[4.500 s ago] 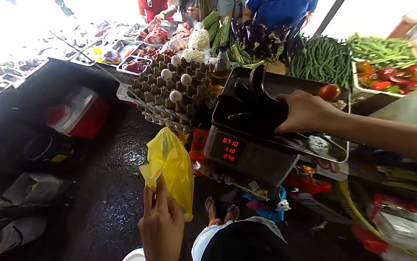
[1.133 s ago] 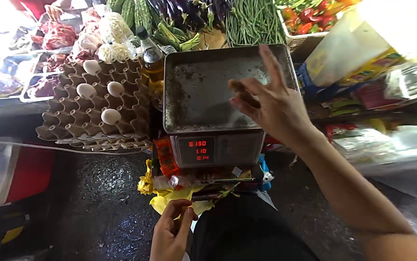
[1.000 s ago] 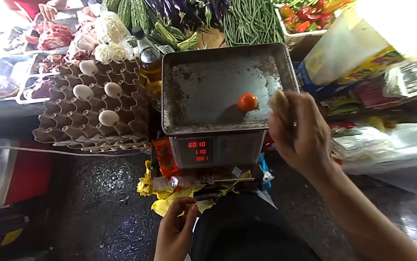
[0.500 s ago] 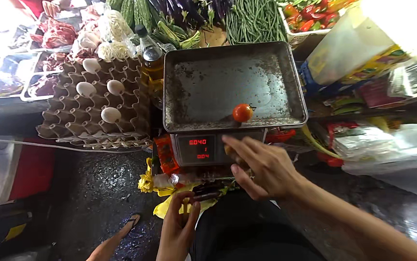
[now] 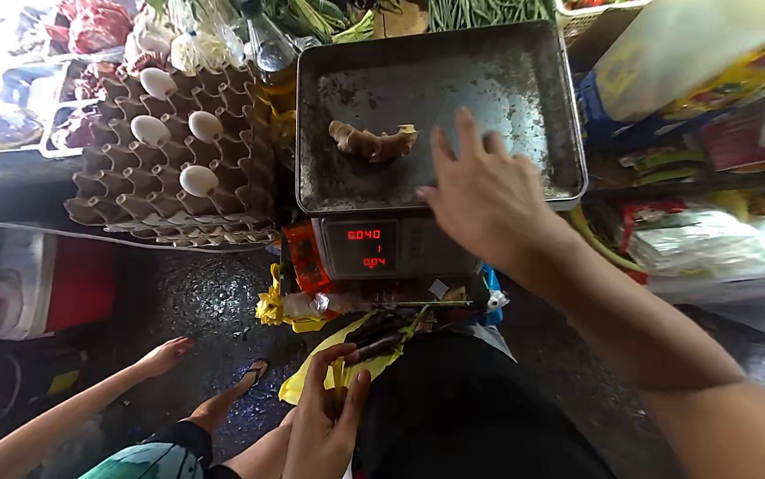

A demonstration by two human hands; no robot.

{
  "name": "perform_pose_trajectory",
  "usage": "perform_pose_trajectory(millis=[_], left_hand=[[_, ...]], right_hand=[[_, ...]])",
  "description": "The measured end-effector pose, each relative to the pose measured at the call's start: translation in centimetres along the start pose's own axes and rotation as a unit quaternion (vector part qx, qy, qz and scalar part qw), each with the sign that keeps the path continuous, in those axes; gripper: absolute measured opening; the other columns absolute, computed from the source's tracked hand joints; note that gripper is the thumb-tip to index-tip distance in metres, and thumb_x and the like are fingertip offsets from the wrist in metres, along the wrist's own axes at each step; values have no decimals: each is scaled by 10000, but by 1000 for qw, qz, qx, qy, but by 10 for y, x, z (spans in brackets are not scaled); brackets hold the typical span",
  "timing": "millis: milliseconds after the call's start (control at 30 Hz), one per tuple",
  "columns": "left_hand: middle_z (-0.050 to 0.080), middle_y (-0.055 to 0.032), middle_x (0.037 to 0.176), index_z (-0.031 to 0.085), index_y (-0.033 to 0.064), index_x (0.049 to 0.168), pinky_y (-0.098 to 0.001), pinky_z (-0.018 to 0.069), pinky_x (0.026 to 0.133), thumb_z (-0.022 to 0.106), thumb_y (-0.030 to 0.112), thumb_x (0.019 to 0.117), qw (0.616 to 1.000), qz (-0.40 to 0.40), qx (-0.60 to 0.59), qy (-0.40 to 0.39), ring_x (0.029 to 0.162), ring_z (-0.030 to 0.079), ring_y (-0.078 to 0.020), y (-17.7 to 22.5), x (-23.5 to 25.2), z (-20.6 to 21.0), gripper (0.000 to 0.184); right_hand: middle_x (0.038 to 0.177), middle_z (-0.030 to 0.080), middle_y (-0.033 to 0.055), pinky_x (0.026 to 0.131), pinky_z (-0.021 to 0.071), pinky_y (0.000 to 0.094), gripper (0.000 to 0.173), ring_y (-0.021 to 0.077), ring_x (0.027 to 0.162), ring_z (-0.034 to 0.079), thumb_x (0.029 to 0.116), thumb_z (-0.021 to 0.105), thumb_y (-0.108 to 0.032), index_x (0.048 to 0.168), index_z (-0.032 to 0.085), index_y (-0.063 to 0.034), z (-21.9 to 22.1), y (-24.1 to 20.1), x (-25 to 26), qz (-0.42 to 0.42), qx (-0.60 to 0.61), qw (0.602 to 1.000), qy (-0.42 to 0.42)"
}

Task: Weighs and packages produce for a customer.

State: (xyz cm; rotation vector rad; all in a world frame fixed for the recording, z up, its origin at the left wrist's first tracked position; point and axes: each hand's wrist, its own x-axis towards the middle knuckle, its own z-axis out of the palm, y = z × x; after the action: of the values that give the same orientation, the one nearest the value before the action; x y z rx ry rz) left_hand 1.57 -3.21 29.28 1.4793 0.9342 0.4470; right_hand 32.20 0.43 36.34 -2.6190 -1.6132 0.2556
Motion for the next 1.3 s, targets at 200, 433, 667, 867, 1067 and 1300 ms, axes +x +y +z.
perform_pose_trajectory(millis=[200, 433, 667, 867, 1067, 1300], left_hand=[[654, -15, 1187, 548, 42, 1292, -149, 478, 452, 644, 200, 1004, 999, -7, 33, 6, 519, 515, 11, -1, 12, 9, 342], [647, -41, 1236, 473, 52, 1384, -175, 491, 447, 718, 169, 940, 999, -29, 2, -30, 503, 526, -25, -1, 22, 16, 521], [647, 10, 1248, 506, 93, 1382, -170, 502, 476, 686, 342, 977, 985, -23, 120, -124, 545, 538, 5, -5, 27, 6, 508], [598, -8, 898, 601, 111, 1235, -202, 462, 538, 597, 464, 993, 962, -49, 251, -95, 590, 500, -32, -3, 35, -12, 428], [571, 41, 742, 588, 113, 1207, -183, 419, 460, 558, 410, 1027, 972, -36, 231, -21, 503, 457, -14, 5, 16, -42, 349], [567, 146, 833, 529, 205, 1229, -119, 415, 486, 519, 323, 1071, 991, 20, 135, 13, 555, 455, 75, 39, -25, -65, 197]], right_hand=[[1044, 613, 191, 684, 527, 495, 303, 357, 909, 625, 981, 477, -170, 1146, 666, -1, 28, 57, -58, -75, 138, 965, 210], [771, 695, 122, 469, 480, 398, 436, 292, 611, 663, 978, 463, -122, 1360, 648, -23, 132, 65, -102, -79, 75, 973, 205], [868, 737, 104, 505, 523, 430, 426, 299, 683, 700, 995, 479, -144, 1385, 643, -93, 138, 56, -106, -95, 118, 976, 155], [786, 723, 87, 506, 511, 402, 482, 287, 628, 679, 993, 454, -167, 1449, 599, -107, 154, 41, -99, -135, 79, 982, 109], [827, 734, 100, 503, 518, 419, 478, 294, 652, 698, 992, 459, -166, 1444, 604, -101, 148, 55, -107, -128, 54, 989, 57], [754, 714, 103, 466, 493, 427, 449, 298, 592, 676, 966, 477, -158, 1366, 662, -73, 134, 67, -99, -119, 72, 982, 127]])
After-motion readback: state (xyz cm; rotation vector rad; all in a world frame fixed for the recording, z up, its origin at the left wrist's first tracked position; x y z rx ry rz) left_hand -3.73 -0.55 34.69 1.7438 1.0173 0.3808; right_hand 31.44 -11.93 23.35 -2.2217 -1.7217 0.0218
